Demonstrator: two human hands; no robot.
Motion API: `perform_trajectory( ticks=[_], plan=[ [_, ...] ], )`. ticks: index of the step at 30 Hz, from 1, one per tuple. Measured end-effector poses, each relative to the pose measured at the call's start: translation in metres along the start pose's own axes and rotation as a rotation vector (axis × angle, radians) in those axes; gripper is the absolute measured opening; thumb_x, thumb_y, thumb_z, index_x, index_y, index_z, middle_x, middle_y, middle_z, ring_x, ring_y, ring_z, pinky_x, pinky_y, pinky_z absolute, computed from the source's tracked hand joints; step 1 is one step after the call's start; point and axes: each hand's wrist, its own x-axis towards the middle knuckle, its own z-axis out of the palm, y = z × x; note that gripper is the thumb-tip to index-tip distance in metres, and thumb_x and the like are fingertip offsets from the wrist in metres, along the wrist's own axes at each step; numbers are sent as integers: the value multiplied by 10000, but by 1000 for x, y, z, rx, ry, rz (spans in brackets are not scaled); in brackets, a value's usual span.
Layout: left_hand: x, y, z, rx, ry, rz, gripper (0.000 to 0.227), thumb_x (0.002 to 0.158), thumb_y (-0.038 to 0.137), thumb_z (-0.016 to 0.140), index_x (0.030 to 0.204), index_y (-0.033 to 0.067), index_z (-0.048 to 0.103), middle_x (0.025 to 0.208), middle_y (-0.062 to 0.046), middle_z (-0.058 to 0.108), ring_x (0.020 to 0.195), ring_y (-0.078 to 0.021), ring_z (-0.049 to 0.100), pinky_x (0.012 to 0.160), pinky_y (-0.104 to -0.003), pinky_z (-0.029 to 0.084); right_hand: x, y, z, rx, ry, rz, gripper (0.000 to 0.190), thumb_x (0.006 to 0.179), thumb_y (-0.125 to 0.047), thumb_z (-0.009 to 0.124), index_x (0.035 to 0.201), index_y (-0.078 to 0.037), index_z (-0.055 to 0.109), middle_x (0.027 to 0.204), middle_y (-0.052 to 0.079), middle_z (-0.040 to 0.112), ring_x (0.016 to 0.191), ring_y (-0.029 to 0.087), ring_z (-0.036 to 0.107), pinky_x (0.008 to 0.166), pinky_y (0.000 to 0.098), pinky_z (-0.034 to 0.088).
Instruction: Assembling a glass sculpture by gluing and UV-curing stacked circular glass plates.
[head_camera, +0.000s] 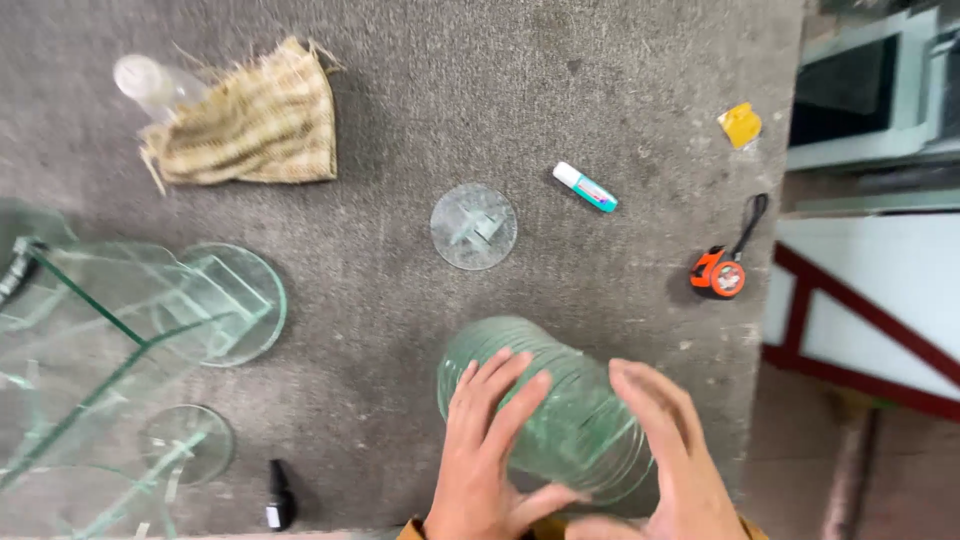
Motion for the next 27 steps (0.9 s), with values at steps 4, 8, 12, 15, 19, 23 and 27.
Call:
perform_trajectory(
  ticks=[4,8,12,15,19,23,27],
  plan=[
    [30,18,16,32,-199,87,906,951,637,713,1677,168,440,1699,-158,475,1620,-429,387,1334,-683,203,15,-12,-41,-324,-23,189,1406,541,-599,1016,1676,-48,396,1580,152,530,1474,282,536,1242,434,450],
    [18,5,28,69,-200,154,1007,884,699,790,1685,195,446,1771,-94,446,1662,-405,376,1345,-688,198,-1,0,-61,-346,-132,481,1325,509,-425,1041,1674,-212,448,1549,21,555,1345,139,612,838,350,660],
    [-16,-47,31,169,76,-199,1035,799,691,925,1633,233,516,1779,-134,361,1646,-472,316,1286,-703,259,-15,14,-63,-10,-63,671,1248,618,-86,948,1706,-140,338,1635,76,477,1359,196,663,1081,379,617],
    [-25,-56,34,-20,55,-421,1041,804,625,911,1636,171,481,1780,-154,335,1576,-451,364,1228,-640,365,-26,22,-70,-69,-129,698,1290,682,-65,907,1763,-187,214,1212,17,400,938,143,397,775,324,347],
    [-21,-56,44,-175,150,-450,850,873,543,855,1556,132,560,1715,-142,456,1471,-415,463,1215,-582,406,-29,26,-65,260,-92,659,1307,708,158,739,1788,-125,60,1755,121,347,1461,219,490,1213,434,420],
    [-9,-61,47,-121,155,-499,802,886,645,774,1523,187,610,1676,-113,501,1322,-458,535,1104,-629,433,-29,24,-64,208,-83,709,1324,697,132,748,1797,-176,77,1697,143,449,1374,234,554,1153,446,479],
    [5,-67,50,-67,193,-517,711,888,672,745,1445,236,677,1607,-51,573,1301,-439,544,1015,-621,454,-25,18,-61,171,-50,632,1246,678,7,766,1751,-99,142,1751,144,303,1458,279,483,1141,496,502]
  ],
)
